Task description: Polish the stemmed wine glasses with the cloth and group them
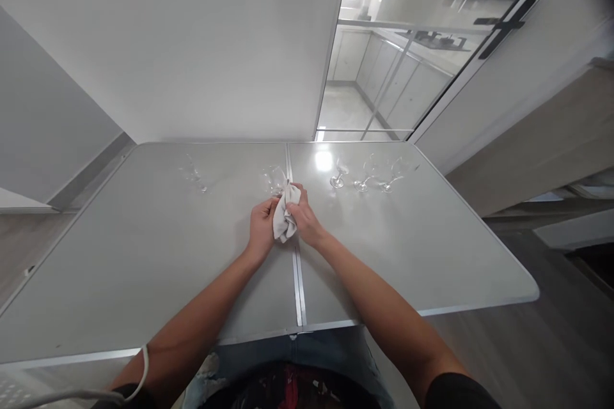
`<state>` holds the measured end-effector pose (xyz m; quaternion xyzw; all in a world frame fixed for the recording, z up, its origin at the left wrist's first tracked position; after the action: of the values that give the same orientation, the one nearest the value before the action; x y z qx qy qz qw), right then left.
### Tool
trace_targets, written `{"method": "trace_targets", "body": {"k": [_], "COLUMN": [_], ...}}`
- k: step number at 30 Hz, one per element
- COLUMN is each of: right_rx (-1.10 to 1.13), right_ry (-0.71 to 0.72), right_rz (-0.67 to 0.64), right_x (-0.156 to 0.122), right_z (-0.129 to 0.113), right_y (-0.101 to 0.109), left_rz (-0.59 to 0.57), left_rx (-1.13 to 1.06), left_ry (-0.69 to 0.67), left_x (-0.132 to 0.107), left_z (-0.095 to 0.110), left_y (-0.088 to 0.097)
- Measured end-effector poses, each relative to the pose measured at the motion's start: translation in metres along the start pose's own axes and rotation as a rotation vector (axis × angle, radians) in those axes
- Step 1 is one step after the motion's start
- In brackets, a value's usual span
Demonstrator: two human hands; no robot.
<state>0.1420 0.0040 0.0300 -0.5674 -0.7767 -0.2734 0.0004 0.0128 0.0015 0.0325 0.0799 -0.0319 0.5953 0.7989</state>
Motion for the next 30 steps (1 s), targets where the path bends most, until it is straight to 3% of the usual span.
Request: {"method": "trace_targets", "body": {"k": [2,5,9,14,22,27,30], "right_rx": [-0.109,-0.146,0.109,0.296,0.068,-0.023,-0.017], "right_ry": [0.048,0.076,-0.049,-0.143,-0.085,-0.043,-0.023], "right_rz": [-0.060,-0.024,0.002,0.086,-0.031,-0.059,-0.113], "right_x": [0.002,0.004,0.004,0.003,0.005,0.004,0.004], "right_z": [0.000,0.000,0.000,-0.004,-0.012,-0.006,-0.004], "right_y": [0.007,0.016,0.014,0.007,0.015,0.016,0.019], "left_rz": [-0.020,-0.066,-0.121,-0.041,0.054,0.109,0.066], "left_rx": [-0.011,-0.012,-0.053,-0.109,-0.054,-0.263,-0.228], "left_ry": [0.002,-0.014,0.050,0.107,0.181,0.215,0.180], "left_x": [0.003,0.007,0.009,0.008,0.004,0.010,0.013], "left_z": [-0.001,0.000,-0.001,0.002,0.004,0.005,0.012], "left_y": [0.003,0.005,0.009,0.013,0.007,0.022,0.028]}}
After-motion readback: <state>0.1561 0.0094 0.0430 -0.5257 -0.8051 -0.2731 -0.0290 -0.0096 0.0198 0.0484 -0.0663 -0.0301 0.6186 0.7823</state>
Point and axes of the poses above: each hand's wrist, its own x-axis towards the middle knuckle, its own y-axis out of the back of the hand, z = x × y, the point moved 2 cm from there along x, towards the middle knuckle, and after that the axes turned 15 degrees about -z, right-handed, at the moved point
